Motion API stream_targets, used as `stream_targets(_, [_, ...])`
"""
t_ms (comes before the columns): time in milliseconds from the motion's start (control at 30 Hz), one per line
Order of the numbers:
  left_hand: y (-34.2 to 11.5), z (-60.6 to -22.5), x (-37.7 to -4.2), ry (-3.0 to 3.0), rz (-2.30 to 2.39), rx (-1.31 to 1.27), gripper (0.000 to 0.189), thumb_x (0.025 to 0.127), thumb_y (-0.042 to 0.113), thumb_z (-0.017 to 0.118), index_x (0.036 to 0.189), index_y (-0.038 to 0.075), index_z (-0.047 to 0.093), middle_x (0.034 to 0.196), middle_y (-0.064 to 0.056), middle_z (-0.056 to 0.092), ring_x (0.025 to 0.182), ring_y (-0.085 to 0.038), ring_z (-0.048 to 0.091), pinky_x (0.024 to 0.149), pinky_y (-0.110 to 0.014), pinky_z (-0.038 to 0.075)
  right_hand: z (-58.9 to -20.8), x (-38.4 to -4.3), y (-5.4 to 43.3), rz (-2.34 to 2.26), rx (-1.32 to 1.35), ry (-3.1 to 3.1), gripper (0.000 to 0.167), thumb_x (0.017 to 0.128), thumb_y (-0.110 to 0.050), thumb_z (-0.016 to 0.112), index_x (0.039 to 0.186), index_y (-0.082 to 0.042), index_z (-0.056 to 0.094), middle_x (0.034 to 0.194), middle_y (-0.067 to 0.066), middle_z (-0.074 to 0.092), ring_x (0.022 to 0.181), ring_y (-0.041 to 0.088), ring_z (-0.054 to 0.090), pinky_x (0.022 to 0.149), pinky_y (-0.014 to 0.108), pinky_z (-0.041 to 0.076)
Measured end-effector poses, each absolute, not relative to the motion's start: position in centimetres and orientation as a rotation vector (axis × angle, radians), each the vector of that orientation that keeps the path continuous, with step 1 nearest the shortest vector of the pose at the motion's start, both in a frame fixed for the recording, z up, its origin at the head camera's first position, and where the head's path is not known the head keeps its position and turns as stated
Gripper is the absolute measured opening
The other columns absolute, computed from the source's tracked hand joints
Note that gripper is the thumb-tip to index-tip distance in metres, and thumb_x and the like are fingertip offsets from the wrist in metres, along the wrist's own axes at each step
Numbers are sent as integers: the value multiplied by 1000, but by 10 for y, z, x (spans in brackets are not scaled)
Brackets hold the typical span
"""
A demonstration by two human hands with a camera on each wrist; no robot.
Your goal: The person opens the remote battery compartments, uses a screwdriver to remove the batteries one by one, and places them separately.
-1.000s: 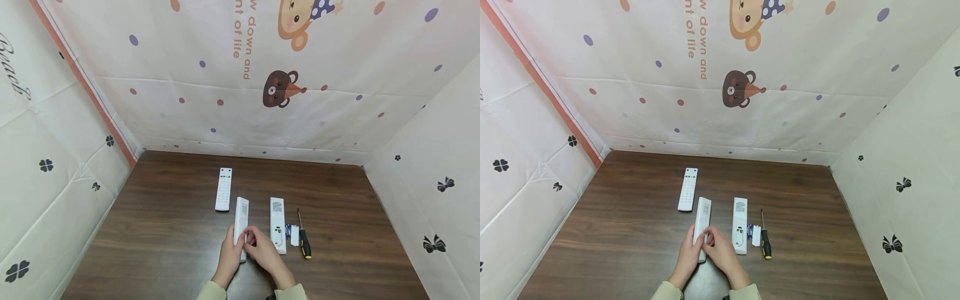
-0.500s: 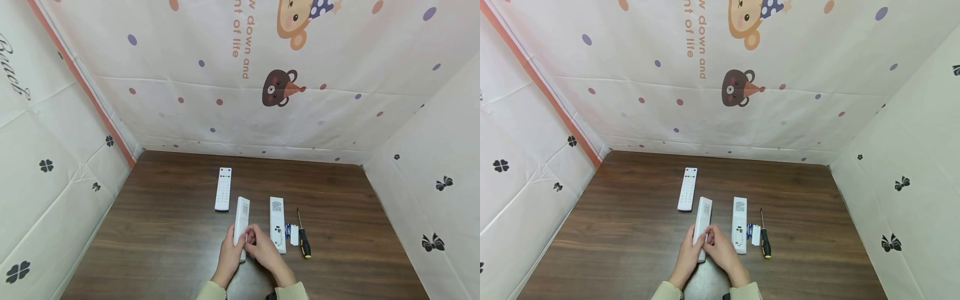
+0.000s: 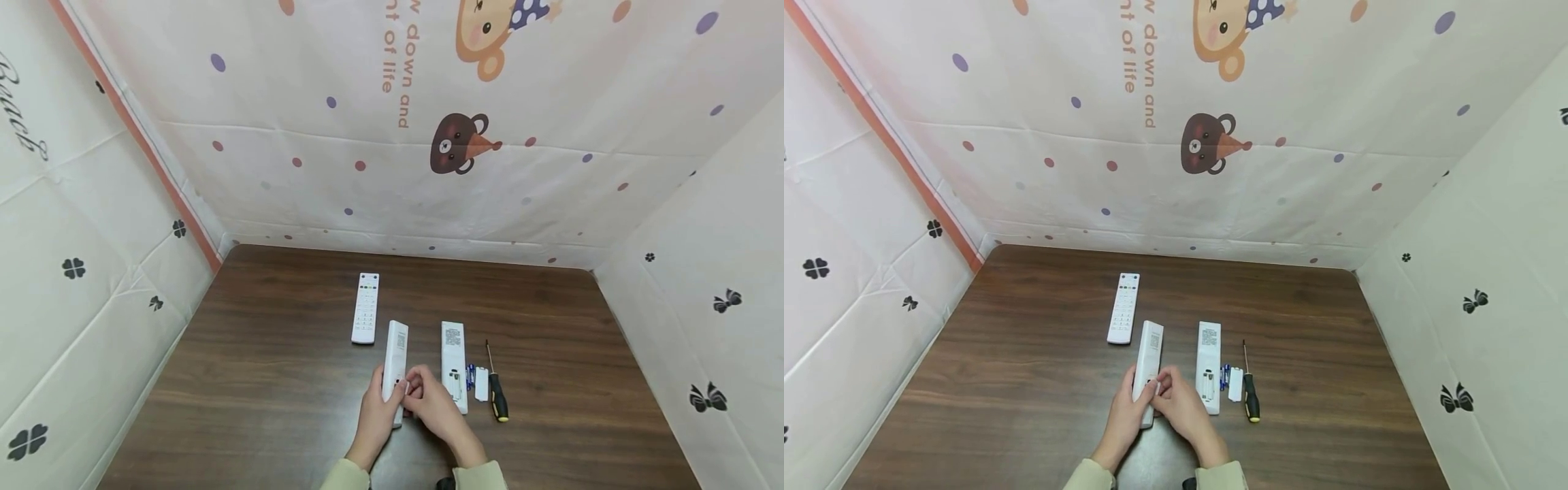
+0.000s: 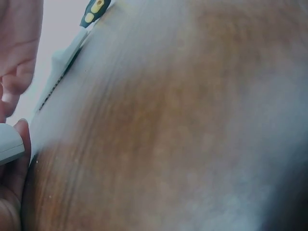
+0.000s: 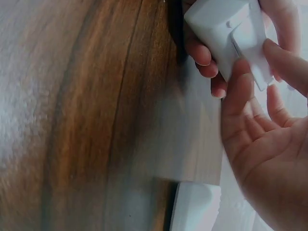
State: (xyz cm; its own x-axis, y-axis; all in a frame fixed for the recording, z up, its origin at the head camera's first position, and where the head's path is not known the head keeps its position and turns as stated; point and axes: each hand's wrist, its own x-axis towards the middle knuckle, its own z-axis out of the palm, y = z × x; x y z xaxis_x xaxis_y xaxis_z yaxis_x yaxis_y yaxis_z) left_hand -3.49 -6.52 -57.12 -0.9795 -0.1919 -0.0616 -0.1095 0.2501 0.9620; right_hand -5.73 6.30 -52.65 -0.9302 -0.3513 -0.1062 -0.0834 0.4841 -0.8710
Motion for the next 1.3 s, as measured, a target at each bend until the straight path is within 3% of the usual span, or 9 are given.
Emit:
stream_targets(300, [-64, -572, -37, -2424, -1898, 335, 50, 87, 43, 52, 129, 18, 40, 110, -4, 58, 93, -15, 54, 77, -34, 44, -530, -57, 64, -1484, -256, 2457, 32, 77, -15, 69, 103, -11, 50, 75, -3, 57, 58, 10, 54, 48, 24, 46])
stream_targets(533, [-63, -570, -36, -2269, -2200, 366, 49, 89, 34, 52, 132, 18, 35, 90, -12, 58, 61, -19, 60, 49, -32, 52, -529, -70, 72, -1482, -171, 2589, 28, 82, -17, 64, 109, -13, 56, 66, 0, 55, 52, 15, 54, 45, 26, 46])
stream_targets(867, [-63, -571, -36, -2235, -2263, 397, 47, 89, 35, 52, 130, 19, 35, 85, -13, 58, 57, -20, 60, 46, -32, 51, -537, -109, 82, -1179, -232, 2835, 27, 86, -6, 56, 111, -15, 60, 68, -3, 52, 51, 9, 52, 46, 24, 44])
stream_targets(967, [-63, -573, -36, -2237, -2253, 401, 46, 89, 36, 52, 129, 20, 36, 86, -12, 58, 57, -20, 60, 46, -31, 51, -536, -120, 78, -1009, -319, 2936, 28, 85, -6, 57, 111, -15, 60, 73, -3, 56, 57, 9, 51, 52, 27, 44])
stream_targets(1133, [-63, -572, -35, -2232, -2264, 374, 47, 89, 37, 52, 130, 22, 36, 81, -12, 59, 56, -21, 60, 45, -32, 51, -537, -127, 69, -820, -448, 3065, 30, 80, -6, 64, 110, -11, 61, 90, 6, 61, 77, 20, 58, 65, 36, 48])
stream_targets(1300, [-64, -570, -34, -2226, -2265, 348, 47, 90, 35, 52, 131, 23, 35, 78, -13, 59, 55, -22, 61, 45, -32, 51, -540, -129, 60, -766, -487, 3163, 36, 76, -3, 68, 111, -7, 60, 93, 10, 60, 78, 26, 59, 66, 38, 50])
